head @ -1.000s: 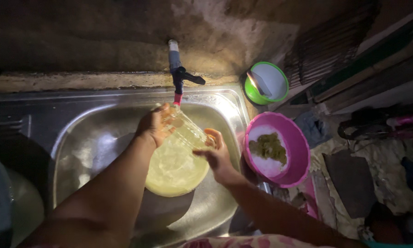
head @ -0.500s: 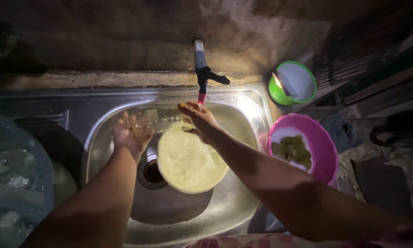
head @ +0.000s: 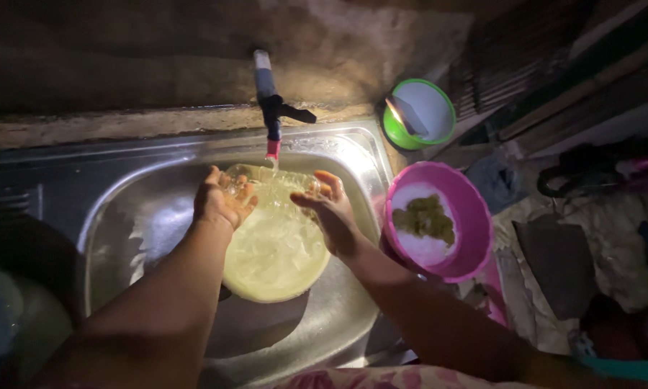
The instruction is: The person repeatedly rinses clear plastic bottles under running tap water in a kitchen sink. They fill each bottle, shake it, and pour the water out into a yellow bowl, then place the bottle into a pink colander. The cycle repeats for several bottles.
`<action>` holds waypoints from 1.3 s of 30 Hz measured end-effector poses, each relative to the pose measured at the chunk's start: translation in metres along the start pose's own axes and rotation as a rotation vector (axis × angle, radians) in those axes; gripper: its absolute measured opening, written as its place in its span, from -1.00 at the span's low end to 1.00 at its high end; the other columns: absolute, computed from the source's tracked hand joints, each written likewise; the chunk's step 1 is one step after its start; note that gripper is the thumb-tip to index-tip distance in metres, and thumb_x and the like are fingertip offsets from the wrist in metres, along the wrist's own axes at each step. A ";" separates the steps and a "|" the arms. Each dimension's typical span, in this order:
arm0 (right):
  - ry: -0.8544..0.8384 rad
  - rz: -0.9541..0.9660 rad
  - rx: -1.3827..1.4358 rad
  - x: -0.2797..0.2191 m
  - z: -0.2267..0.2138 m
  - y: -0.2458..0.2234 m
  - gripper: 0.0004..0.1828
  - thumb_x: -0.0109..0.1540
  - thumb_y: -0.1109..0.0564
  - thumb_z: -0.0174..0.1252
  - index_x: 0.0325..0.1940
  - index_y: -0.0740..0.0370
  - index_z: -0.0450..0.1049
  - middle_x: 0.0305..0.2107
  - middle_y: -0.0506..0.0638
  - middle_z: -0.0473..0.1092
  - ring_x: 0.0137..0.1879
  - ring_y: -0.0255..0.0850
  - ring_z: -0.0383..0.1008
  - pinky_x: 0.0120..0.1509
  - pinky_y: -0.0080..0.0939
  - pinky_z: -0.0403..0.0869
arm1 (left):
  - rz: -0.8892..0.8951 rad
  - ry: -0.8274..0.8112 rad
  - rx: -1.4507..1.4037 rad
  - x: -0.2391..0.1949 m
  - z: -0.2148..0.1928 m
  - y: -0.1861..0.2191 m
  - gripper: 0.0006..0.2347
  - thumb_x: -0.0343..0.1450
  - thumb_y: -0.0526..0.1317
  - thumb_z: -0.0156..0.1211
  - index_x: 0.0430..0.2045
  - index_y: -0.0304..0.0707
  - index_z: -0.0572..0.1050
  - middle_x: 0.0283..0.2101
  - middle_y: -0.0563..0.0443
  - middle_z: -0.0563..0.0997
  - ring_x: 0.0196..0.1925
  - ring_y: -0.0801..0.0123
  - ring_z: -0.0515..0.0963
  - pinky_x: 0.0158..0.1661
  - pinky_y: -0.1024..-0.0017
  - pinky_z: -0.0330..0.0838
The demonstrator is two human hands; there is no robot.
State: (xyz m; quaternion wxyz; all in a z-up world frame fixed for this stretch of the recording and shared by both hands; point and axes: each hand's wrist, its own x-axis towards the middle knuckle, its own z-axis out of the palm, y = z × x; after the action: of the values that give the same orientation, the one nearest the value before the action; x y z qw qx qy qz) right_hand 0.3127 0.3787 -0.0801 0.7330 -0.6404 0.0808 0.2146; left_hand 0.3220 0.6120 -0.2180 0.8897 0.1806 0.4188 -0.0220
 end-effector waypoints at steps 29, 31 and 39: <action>-0.289 0.445 -0.355 -0.065 -0.013 0.015 0.07 -0.04 0.06 0.48 0.47 0.02 0.10 0.13 0.06 0.33 0.19 -0.13 0.44 0.11 -0.03 0.45 | 0.046 -0.193 0.604 -0.064 0.054 -0.022 -0.67 0.51 0.08 -0.15 -0.15 0.04 0.58 -0.13 0.07 0.72 -0.18 0.39 0.55 -0.19 0.31 0.36; -0.281 0.435 -0.348 -0.064 -0.010 0.017 0.06 -0.05 0.08 0.49 0.46 0.04 0.12 0.13 0.07 0.34 0.18 -0.13 0.44 0.10 -0.06 0.45 | 0.047 -0.202 0.608 -0.063 0.055 -0.022 -0.67 0.51 0.08 -0.15 -0.16 0.05 0.59 -0.14 0.09 0.71 -0.20 0.41 0.53 -0.21 0.33 0.35; -0.272 0.405 -0.317 -0.061 -0.009 0.021 0.02 -0.04 0.14 0.47 0.43 0.06 0.12 0.10 0.07 0.38 0.16 -0.17 0.45 0.12 -0.12 0.42 | 0.068 -0.241 0.604 -0.060 0.058 -0.023 -0.66 0.52 0.09 -0.14 -0.18 0.00 0.59 -0.16 0.08 0.72 -0.24 0.42 0.53 -0.23 0.35 0.36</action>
State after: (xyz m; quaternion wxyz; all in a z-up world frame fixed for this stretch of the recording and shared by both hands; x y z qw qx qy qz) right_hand 0.2507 0.3587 -0.0765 0.5702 -0.6829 0.0734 0.4507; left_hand 0.3219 0.5643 -0.1457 0.8394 0.4462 0.2787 -0.1366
